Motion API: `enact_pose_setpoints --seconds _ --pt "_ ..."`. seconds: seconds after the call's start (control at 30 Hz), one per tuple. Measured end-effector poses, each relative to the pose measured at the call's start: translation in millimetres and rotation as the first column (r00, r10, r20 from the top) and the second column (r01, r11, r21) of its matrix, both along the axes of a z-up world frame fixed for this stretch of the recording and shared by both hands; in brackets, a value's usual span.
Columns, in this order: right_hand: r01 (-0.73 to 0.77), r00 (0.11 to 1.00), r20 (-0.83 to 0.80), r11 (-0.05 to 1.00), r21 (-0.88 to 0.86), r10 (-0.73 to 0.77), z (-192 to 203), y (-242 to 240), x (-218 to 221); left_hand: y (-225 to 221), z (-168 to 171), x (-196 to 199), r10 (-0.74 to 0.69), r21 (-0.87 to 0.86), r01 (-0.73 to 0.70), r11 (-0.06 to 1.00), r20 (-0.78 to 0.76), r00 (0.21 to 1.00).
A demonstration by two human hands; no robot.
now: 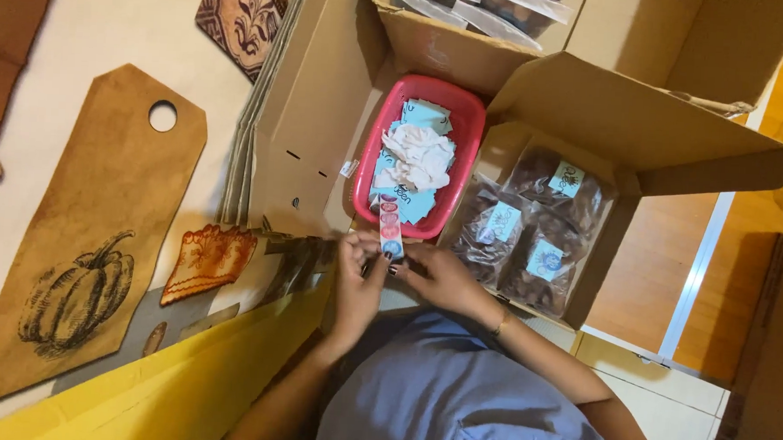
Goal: The person organizes sealed bags of food in a cardboard box, applies circular stickers to the bags, and then closes the lid of the box.
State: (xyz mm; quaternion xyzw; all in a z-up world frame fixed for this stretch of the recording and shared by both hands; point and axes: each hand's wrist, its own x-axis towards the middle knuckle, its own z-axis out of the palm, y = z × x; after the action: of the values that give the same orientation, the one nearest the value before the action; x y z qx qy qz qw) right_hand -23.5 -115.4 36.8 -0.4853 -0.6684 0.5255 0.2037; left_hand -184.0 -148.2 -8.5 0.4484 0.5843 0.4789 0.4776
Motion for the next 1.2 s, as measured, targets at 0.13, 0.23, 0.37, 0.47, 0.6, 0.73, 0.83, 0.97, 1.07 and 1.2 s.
enact_pose_setpoints --seconds 0.13,0.23,0.37,0.47,0.6,0.73,0.83,0.97,1.07,1.2 --pt "-0.063 0.973 -0.218 0.996 0.067 0.076 -14 3 16 30 16 -4 0.043 -0.215 0.031 0.976 0.330 0.943" --pt "0.067 0.907 -0.418 0.997 0.042 -0.044 -2 15 27 45 52 9 -0.085 -0.095 0.142 0.985 0.448 0.890" --pt "0.479 0.647 -0.438 0.779 -0.403 -0.624 -27 45 59 35 36 9 -0.528 0.013 0.603 0.798 0.497 0.688" --pt "0.646 0.615 -0.388 0.721 -0.253 -0.687 -21 81 73 21 31 1 -0.685 0.019 0.801 0.599 0.531 0.499" --pt "0.688 0.479 -0.480 0.654 -0.314 -0.735 -26 129 78 10 75 -15 -0.816 -0.047 0.928 0.371 0.461 0.349" --pt "0.457 0.817 -0.255 0.851 -0.259 -0.517 1 135 62 2 80 -15 -0.747 -0.065 0.891 0.449 0.520 0.414" --pt "-0.034 0.998 0.048 0.998 -0.061 0.037 11 121 49 9 77 -7 -0.515 0.048 0.689 0.723 0.702 0.492" --pt "-0.158 0.987 0.006 0.946 0.283 0.163 -14 85 68 48 90 9 -0.305 0.018 0.468 0.883 0.781 0.546" --pt "-0.137 0.935 -0.245 0.899 0.416 0.256 9 59 67 71 97 23 -0.301 0.087 0.392 0.916 0.796 0.526" --pt "0.023 0.904 -0.403 0.927 0.373 0.140 53 27 63 96 95 37 -0.308 0.126 0.348 0.929 0.783 0.540"
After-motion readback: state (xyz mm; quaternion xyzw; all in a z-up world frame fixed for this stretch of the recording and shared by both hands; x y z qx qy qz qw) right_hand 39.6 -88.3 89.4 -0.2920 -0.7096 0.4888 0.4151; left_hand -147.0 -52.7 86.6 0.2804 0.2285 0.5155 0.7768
